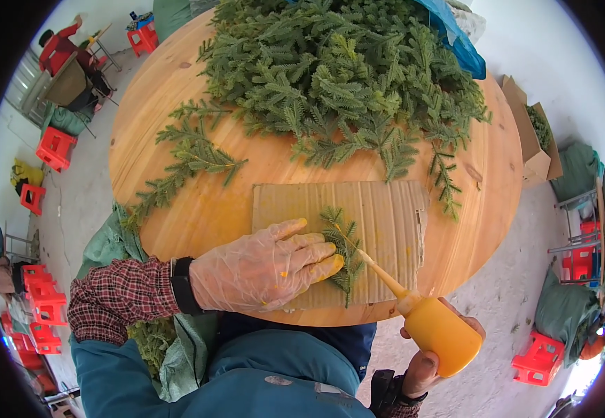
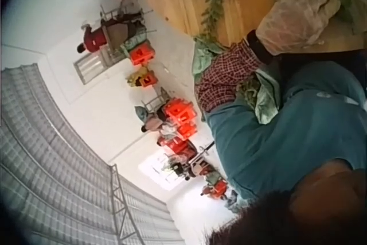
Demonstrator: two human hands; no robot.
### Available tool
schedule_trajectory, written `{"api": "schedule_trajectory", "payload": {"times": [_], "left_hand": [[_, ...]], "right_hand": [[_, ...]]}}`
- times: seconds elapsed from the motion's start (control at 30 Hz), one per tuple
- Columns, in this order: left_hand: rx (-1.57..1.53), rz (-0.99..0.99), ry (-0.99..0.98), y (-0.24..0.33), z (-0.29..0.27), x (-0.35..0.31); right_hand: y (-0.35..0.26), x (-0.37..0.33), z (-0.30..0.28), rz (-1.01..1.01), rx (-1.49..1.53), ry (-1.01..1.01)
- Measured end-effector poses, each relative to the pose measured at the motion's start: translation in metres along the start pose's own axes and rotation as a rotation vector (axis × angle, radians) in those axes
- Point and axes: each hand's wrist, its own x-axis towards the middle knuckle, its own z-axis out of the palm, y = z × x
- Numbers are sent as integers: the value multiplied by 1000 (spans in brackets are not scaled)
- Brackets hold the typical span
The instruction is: The person picks up a branch from a pile on a table, places it on a piece of cardboard, and applies a yellow liquid from a squeeze bottle. After coating the branch, the person sets it aside on the table and repeats the process.
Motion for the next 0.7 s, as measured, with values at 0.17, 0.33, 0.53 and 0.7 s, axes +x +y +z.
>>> {"api": "schedule_trajectory", "payload": {"times": [0.17,0.33,0.53,0.7], "left_hand": [[-32,-7,10,0,0,1],[-37,-19,8,1,3,1],[-68,-28,-10,2,-2,2],[-63,-33,-30,3,-5,5]], "right_hand": [[-6,-6,-4,21,-42,20],[-1,-13,-16,-9,-128,56],[0,-18,-27,-17,-226,41],[-7,-21,-32,37,-229,14]]}}
